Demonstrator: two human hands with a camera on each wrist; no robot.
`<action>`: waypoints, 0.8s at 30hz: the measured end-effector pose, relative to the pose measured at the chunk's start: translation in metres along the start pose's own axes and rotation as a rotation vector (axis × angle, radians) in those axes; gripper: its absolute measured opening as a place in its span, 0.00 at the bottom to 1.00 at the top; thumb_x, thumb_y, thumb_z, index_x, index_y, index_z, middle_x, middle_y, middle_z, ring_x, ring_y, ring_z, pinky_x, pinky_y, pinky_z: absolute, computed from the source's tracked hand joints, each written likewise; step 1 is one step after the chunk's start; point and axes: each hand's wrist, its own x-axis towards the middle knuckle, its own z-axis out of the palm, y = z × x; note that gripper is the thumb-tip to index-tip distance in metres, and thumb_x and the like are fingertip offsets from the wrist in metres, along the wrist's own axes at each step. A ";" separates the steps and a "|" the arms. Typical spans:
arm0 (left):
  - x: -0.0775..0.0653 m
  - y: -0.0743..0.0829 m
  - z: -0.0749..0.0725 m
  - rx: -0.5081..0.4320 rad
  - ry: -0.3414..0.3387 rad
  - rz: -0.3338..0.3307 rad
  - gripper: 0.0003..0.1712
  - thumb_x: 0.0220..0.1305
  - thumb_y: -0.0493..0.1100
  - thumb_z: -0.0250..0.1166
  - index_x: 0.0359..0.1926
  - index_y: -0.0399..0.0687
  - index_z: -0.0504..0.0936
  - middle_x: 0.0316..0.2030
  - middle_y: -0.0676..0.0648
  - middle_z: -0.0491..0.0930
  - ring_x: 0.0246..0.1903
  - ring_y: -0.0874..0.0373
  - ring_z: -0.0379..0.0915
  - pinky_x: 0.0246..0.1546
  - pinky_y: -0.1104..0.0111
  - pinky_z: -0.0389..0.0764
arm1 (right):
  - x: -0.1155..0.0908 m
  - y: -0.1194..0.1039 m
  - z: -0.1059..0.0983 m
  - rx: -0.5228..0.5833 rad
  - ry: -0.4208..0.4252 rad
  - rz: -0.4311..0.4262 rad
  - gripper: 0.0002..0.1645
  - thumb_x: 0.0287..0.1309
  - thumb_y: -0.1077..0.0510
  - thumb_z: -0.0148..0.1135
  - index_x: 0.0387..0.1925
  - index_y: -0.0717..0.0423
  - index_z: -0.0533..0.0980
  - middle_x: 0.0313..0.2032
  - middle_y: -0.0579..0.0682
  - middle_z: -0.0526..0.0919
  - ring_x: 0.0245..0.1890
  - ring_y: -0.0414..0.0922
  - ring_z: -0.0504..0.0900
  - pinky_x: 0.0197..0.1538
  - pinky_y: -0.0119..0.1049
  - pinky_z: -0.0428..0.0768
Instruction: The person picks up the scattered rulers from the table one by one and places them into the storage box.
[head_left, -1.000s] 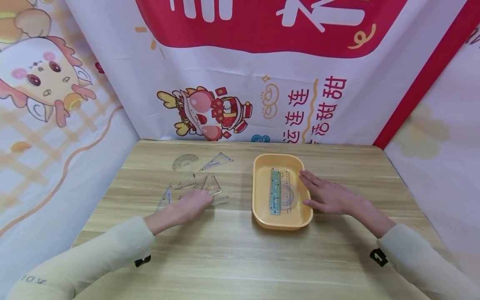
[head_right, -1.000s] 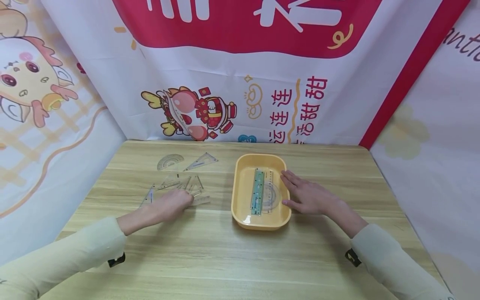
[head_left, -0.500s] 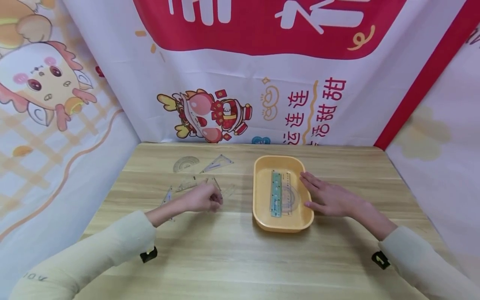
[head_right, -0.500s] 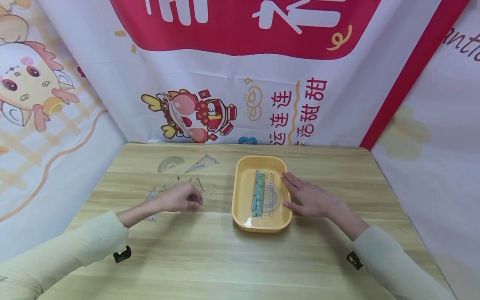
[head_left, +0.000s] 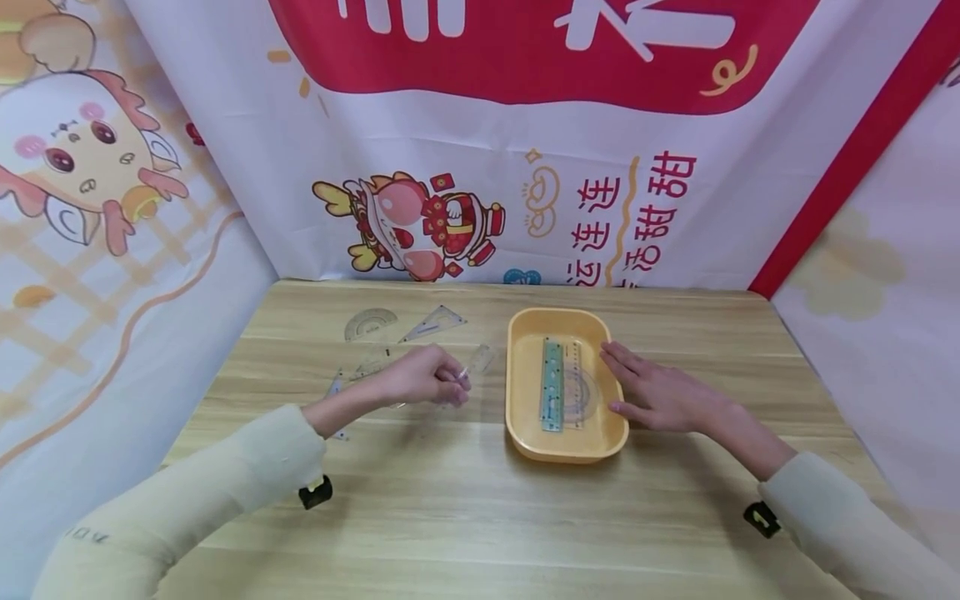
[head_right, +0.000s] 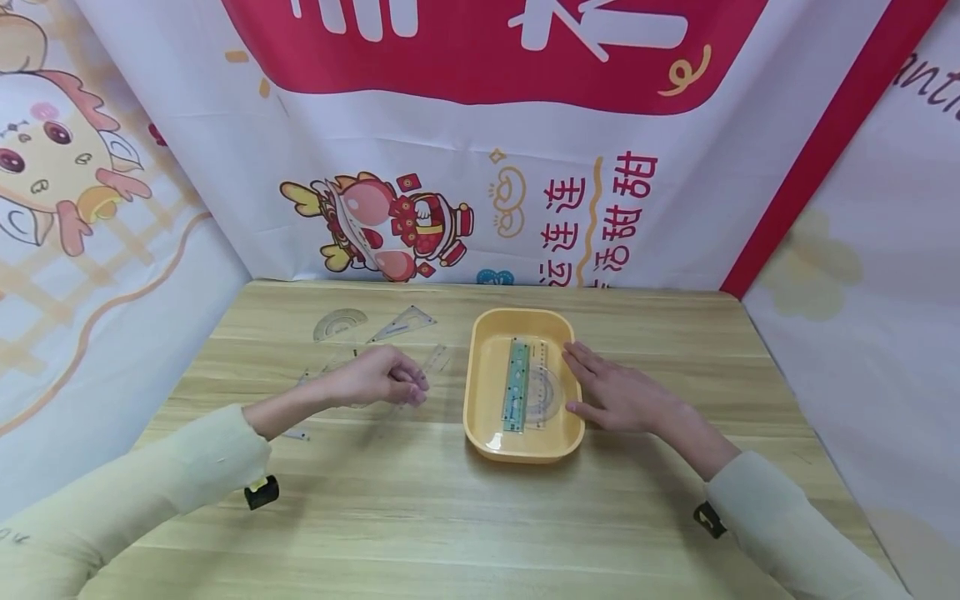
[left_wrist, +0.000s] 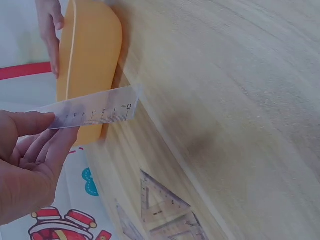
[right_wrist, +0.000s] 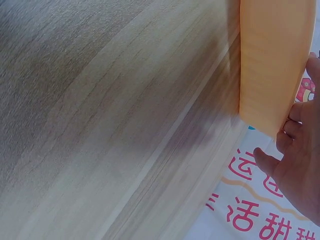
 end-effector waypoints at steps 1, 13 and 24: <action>0.001 0.002 0.000 -0.023 0.004 -0.016 0.09 0.65 0.31 0.64 0.45 0.39 0.86 0.37 0.43 0.89 0.36 0.56 0.86 0.41 0.67 0.88 | 0.000 0.000 -0.001 0.001 0.001 -0.001 0.47 0.70 0.37 0.51 0.77 0.61 0.50 0.79 0.58 0.46 0.77 0.57 0.54 0.71 0.57 0.69; 0.011 0.023 0.003 -0.186 0.027 -0.061 0.11 0.67 0.30 0.62 0.48 0.32 0.82 0.39 0.39 0.87 0.35 0.54 0.87 0.41 0.63 0.89 | 0.000 0.001 0.001 -0.010 0.014 -0.015 0.47 0.70 0.38 0.52 0.77 0.61 0.51 0.79 0.59 0.47 0.77 0.57 0.54 0.71 0.56 0.69; 0.019 0.043 0.006 -0.235 0.021 -0.075 0.10 0.67 0.29 0.60 0.47 0.31 0.82 0.37 0.40 0.87 0.33 0.55 0.87 0.39 0.65 0.89 | 0.000 0.000 0.000 -0.023 0.005 -0.002 0.47 0.70 0.36 0.50 0.77 0.61 0.51 0.79 0.59 0.47 0.76 0.57 0.57 0.69 0.57 0.71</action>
